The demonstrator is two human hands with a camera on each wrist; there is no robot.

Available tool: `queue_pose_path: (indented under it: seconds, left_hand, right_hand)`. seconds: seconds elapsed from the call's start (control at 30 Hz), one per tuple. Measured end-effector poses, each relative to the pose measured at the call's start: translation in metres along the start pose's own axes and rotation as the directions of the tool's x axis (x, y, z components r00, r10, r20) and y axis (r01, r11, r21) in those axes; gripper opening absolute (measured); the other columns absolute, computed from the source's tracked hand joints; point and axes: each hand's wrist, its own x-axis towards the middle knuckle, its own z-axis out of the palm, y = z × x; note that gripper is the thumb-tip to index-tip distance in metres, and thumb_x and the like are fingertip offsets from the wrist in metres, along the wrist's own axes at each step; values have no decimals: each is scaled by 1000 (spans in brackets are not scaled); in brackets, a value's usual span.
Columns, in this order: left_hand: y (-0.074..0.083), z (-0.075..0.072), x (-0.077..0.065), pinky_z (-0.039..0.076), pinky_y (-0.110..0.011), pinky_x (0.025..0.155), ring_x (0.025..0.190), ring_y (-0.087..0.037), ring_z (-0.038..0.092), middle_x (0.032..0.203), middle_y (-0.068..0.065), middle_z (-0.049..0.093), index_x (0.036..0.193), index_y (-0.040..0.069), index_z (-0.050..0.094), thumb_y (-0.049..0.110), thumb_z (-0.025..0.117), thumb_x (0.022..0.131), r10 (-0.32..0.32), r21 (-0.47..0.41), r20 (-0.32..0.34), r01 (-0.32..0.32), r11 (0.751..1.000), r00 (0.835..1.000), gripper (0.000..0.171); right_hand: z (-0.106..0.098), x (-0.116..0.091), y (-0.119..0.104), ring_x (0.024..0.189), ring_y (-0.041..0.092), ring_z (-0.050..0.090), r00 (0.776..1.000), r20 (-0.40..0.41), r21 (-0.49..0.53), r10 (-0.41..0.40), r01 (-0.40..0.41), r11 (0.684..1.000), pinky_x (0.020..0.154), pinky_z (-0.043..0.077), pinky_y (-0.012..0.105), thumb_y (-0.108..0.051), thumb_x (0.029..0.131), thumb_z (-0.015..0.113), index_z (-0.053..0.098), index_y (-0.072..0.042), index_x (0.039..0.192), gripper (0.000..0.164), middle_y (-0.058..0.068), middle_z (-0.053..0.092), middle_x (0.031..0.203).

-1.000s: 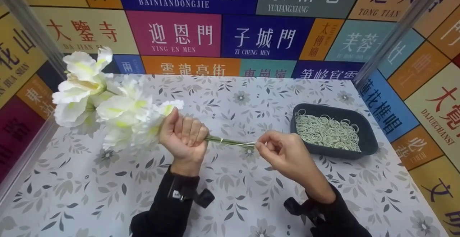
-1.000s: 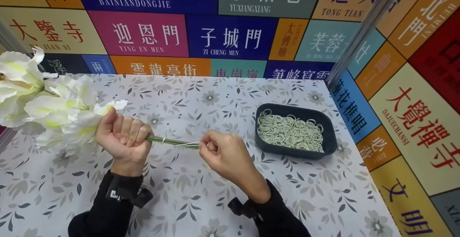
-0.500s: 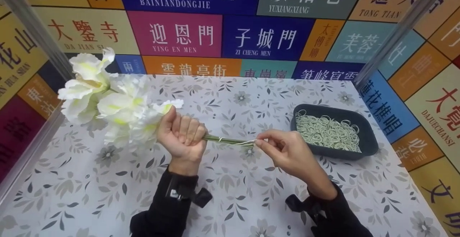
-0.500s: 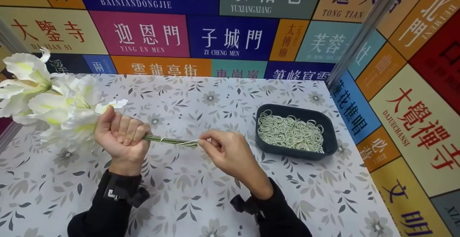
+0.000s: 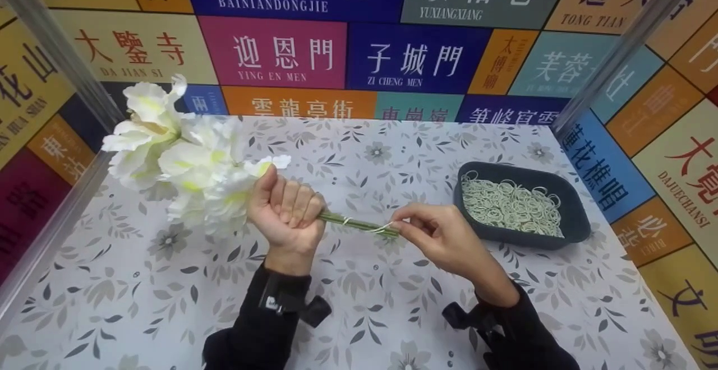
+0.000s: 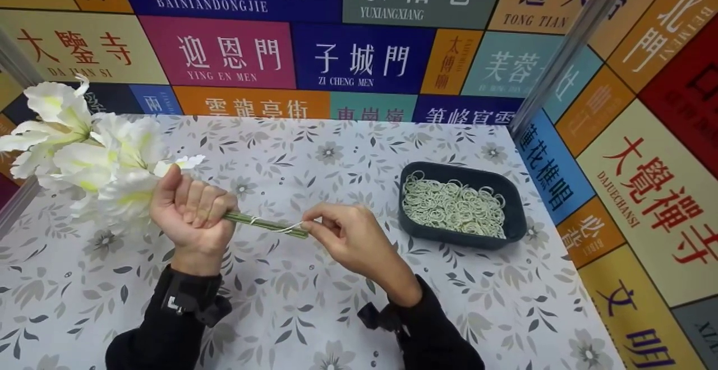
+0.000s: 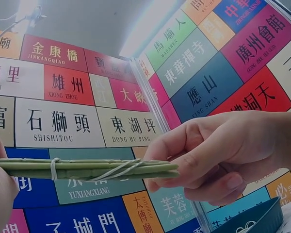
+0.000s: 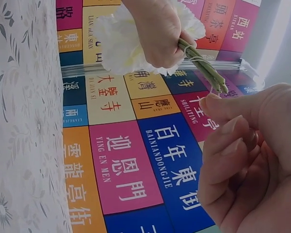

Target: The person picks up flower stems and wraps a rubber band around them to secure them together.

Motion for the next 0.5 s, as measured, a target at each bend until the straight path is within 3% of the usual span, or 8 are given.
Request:
queue_pose_path:
  seconds: [0.2,0.5]
  left_hand:
    - [1,1,0,13,-21,35,36,-7,16,43,7,20,54,19,21,13,49,98,-1,-1,16,1,1000,1000,52]
    - [-2,4,-1,14,-21,34,36,-7,16,43,7,20,54,19,21,13,50,97,-4,21,32,3,1000,999,53]
  right_hand:
    - [-1,-1,2,47,2,38,998,67,34,9,-12,999,37,31,19,-10,95,71,75,-13,98,6,-5,55,63]
    - [-21,-3,2,46,1,34,976,216,55,-10,-2,998,36,28,21,-7,96,69,75,-13,99,9,-4,49,59]
